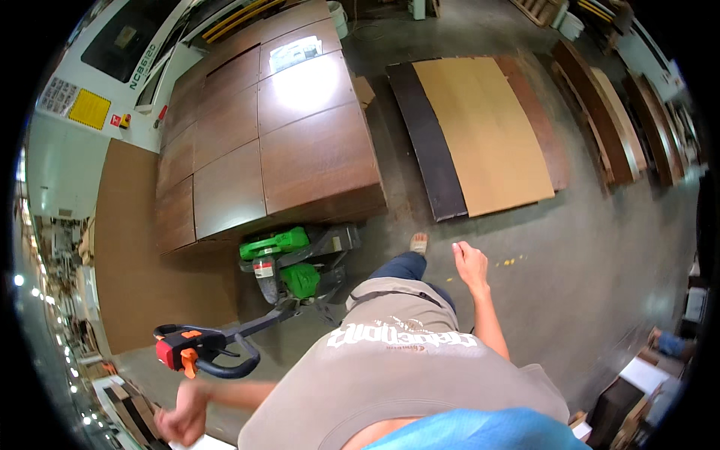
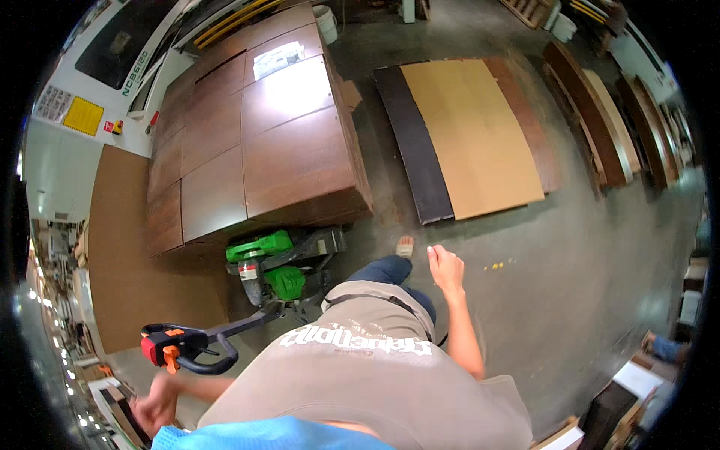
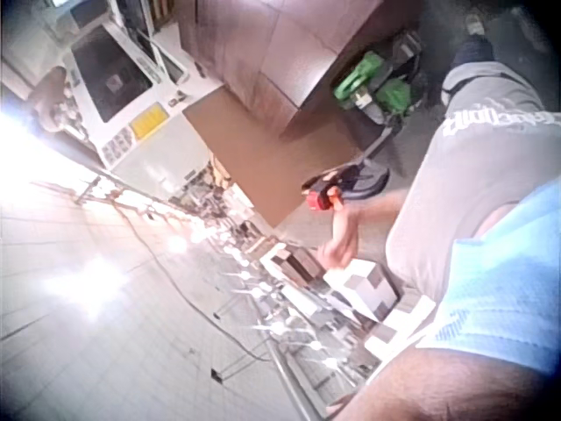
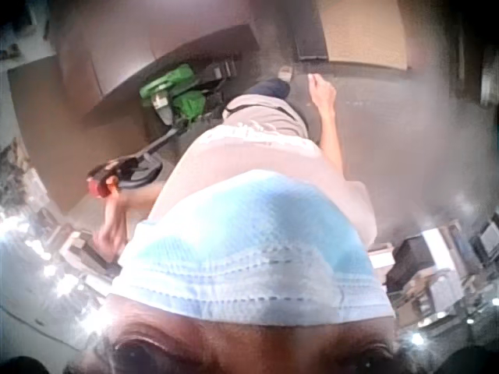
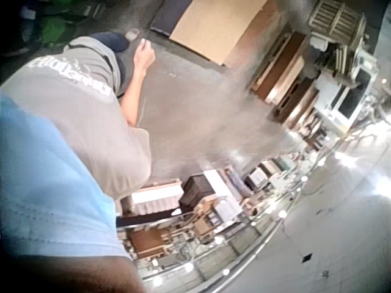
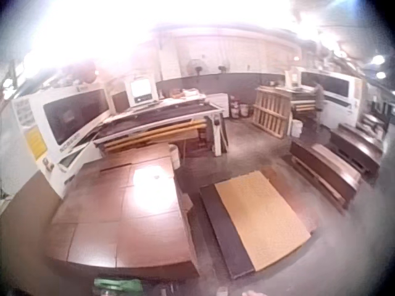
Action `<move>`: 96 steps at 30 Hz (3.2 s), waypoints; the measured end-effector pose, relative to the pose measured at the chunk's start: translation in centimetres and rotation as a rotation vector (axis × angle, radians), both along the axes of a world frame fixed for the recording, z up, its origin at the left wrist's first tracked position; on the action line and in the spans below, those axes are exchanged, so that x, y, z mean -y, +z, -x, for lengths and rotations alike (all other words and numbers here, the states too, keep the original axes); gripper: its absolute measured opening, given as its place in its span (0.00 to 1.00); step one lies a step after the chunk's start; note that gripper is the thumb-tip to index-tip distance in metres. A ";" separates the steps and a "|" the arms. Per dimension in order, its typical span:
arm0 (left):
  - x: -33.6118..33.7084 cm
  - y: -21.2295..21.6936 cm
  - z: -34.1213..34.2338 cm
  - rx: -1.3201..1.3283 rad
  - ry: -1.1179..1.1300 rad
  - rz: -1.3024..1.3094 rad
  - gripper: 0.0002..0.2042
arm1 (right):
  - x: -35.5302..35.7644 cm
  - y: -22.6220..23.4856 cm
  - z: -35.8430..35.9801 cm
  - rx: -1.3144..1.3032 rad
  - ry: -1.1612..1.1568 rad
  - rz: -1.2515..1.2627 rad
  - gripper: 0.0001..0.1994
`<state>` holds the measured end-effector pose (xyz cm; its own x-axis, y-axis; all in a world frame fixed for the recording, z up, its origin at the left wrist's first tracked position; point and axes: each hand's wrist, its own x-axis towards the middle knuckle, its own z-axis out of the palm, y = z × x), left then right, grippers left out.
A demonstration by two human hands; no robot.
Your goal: The person moves large wooden panels and a stack of panels using a manual pallet jack in a workshop. They then place individual panels onto a CNC drilling machine.
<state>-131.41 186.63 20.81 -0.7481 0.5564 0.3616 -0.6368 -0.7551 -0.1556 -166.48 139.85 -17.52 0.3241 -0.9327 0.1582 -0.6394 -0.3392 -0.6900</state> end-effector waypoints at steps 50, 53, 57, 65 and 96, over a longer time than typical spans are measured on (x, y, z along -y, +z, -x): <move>170.9 5.9 -37.0 -2.077 -1.962 -1.272 0.14 | 131.8 43.9 -34.8 -0.412 0.202 -0.338 0.07; 168.5 2.9 -35.7 -2.246 -1.643 -1.529 0.16 | 133.3 43.7 -35.0 -0.416 0.291 -0.272 0.07; 160.8 -2.2 -33.6 -2.613 -0.882 -1.914 0.20 | 134.3 44.8 -35.3 -0.440 0.360 -0.215 0.07; 145.7 1.7 -22.6 -2.674 -0.857 -1.302 0.19 | 136.1 43.1 -37.0 -0.416 0.891 -0.021 0.10; 78.7 -1.7 47.2 -2.058 -0.645 0.579 0.18 | 37.6 42.3 -22.6 -0.490 2.546 0.485 0.16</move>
